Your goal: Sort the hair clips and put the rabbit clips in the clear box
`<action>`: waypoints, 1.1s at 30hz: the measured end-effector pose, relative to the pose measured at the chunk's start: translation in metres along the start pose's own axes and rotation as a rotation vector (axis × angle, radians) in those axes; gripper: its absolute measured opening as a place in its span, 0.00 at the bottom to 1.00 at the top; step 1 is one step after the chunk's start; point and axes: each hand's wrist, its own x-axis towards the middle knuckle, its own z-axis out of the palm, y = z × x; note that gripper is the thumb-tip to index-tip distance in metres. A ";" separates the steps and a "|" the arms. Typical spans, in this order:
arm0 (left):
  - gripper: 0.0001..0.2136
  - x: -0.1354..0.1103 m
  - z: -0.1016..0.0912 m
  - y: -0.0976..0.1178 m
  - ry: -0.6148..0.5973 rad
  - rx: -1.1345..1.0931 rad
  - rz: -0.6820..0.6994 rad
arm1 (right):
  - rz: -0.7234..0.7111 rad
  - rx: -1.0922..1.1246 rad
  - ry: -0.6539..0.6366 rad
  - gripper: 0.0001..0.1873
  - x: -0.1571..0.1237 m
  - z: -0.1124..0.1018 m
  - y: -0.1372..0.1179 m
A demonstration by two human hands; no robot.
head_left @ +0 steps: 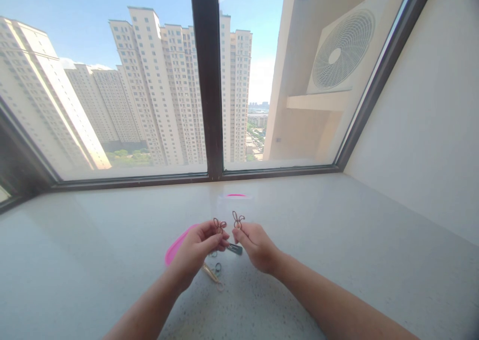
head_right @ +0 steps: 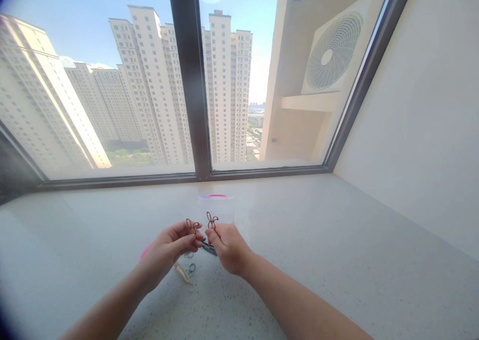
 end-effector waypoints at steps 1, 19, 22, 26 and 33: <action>0.11 0.000 0.000 0.000 0.012 -0.004 -0.006 | -0.002 0.020 -0.003 0.19 0.000 0.000 0.000; 0.12 -0.001 0.003 0.007 0.012 -0.080 -0.021 | -0.025 0.113 -0.173 0.22 -0.001 -0.001 -0.004; 0.12 0.000 0.003 0.006 0.000 -0.092 -0.013 | -0.022 0.119 -0.184 0.22 -0.001 -0.002 -0.006; 0.12 0.000 0.002 0.005 -0.004 -0.095 0.005 | -0.009 0.160 -0.180 0.21 -0.002 0.000 -0.004; 0.13 0.001 0.000 0.002 0.006 -0.088 0.025 | 0.127 0.410 -0.219 0.21 -0.004 0.005 0.000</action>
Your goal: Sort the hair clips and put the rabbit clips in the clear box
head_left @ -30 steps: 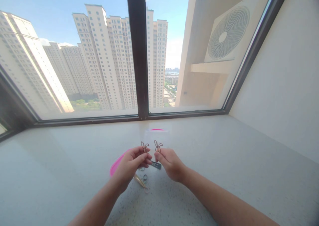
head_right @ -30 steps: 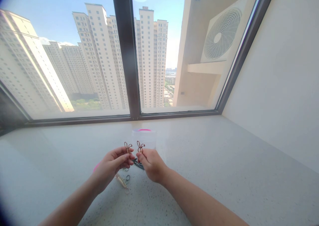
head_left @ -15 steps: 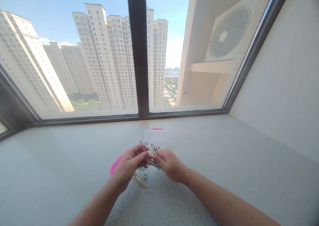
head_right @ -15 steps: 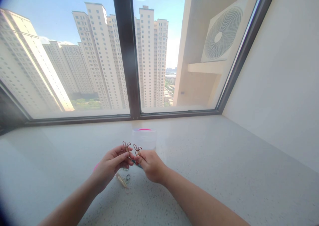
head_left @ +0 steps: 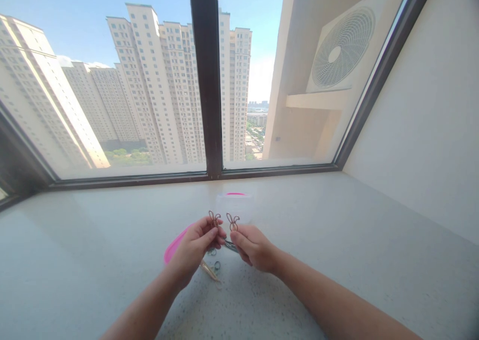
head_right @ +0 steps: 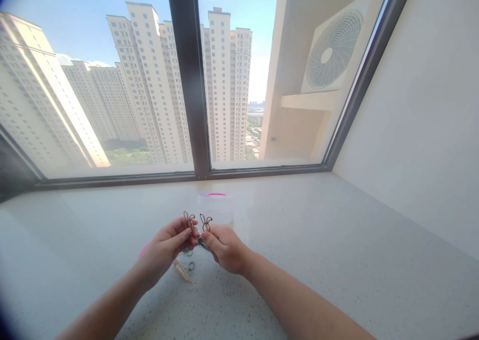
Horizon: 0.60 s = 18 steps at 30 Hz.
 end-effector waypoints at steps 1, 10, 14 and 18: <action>0.12 0.000 0.000 0.000 0.003 0.000 0.002 | -0.002 0.016 -0.010 0.21 0.000 0.000 0.000; 0.09 0.001 -0.001 0.000 0.026 0.076 0.030 | -0.033 0.029 -0.061 0.13 -0.001 0.000 -0.005; 0.10 0.000 0.000 0.000 0.047 0.123 0.017 | 0.011 0.080 -0.022 0.14 -0.002 0.001 -0.001; 0.09 -0.001 0.002 0.001 0.042 0.131 0.025 | 0.043 0.022 -0.053 0.16 -0.002 0.000 0.002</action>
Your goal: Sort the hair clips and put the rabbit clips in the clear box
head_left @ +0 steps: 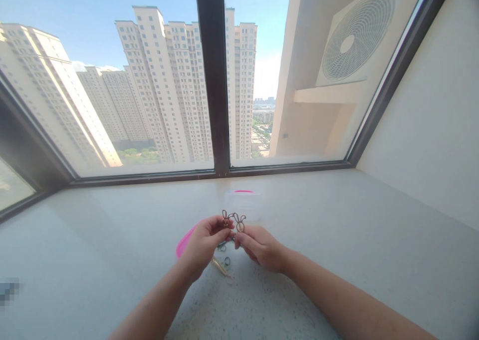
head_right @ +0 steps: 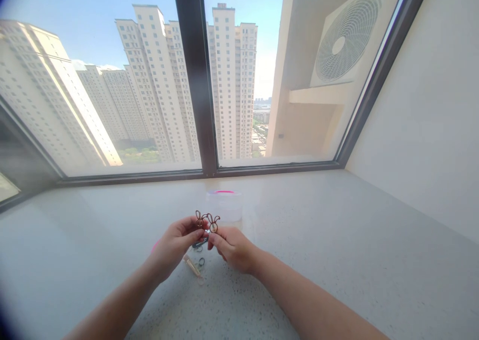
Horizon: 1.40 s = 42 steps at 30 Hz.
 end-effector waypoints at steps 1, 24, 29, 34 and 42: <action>0.09 0.000 0.000 0.000 -0.009 0.007 0.009 | -0.011 -0.044 -0.011 0.16 0.000 -0.001 0.000; 0.12 -0.001 0.001 0.001 0.017 0.022 0.057 | -0.240 -0.301 0.001 0.18 -0.002 -0.005 -0.014; 0.18 0.001 -0.002 0.000 0.008 0.018 0.076 | -0.159 -0.332 0.179 0.20 0.001 -0.005 -0.006; 0.19 0.002 -0.002 -0.001 -0.006 0.008 0.079 | -0.098 -0.339 0.227 0.23 0.003 -0.004 0.002; 0.19 -0.001 0.001 0.003 0.034 0.024 0.073 | -0.035 -0.207 0.205 0.23 0.003 -0.002 0.005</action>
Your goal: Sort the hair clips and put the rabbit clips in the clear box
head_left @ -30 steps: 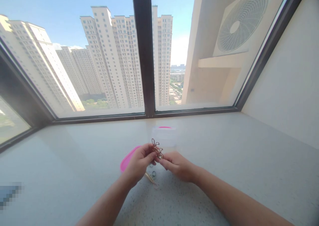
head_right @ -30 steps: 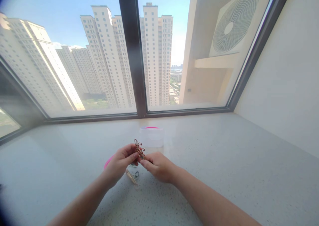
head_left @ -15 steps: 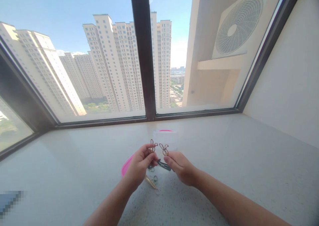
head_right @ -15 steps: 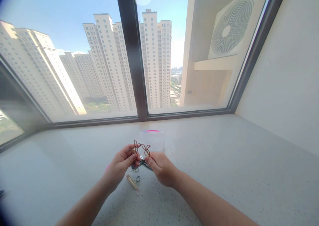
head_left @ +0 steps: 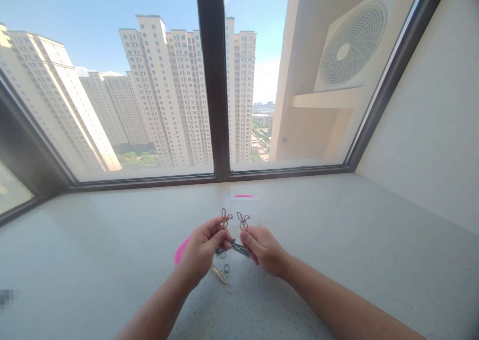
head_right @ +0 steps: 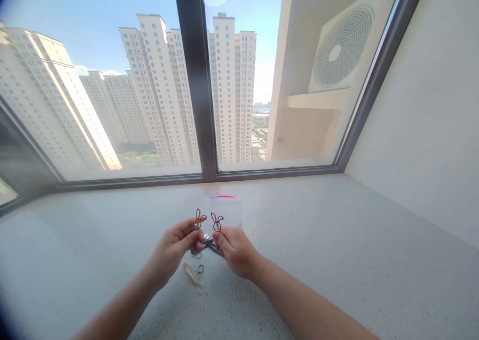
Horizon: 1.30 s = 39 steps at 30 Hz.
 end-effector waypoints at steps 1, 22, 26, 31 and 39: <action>0.19 0.000 0.000 0.001 0.003 -0.003 0.001 | 0.012 0.027 -0.005 0.23 0.000 0.000 0.001; 0.19 0.000 0.002 0.003 0.023 -0.038 -0.029 | 0.041 0.229 -0.057 0.22 0.000 0.004 0.001; 0.18 -0.001 0.002 0.004 0.018 -0.025 -0.023 | 0.052 0.255 -0.059 0.23 0.000 0.004 0.002; 0.19 -0.002 0.002 0.005 0.011 -0.028 -0.022 | 0.073 0.295 -0.055 0.23 0.001 0.005 0.002; 0.18 -0.003 0.004 0.007 0.017 -0.030 -0.032 | 0.077 0.283 -0.053 0.24 0.000 0.004 0.001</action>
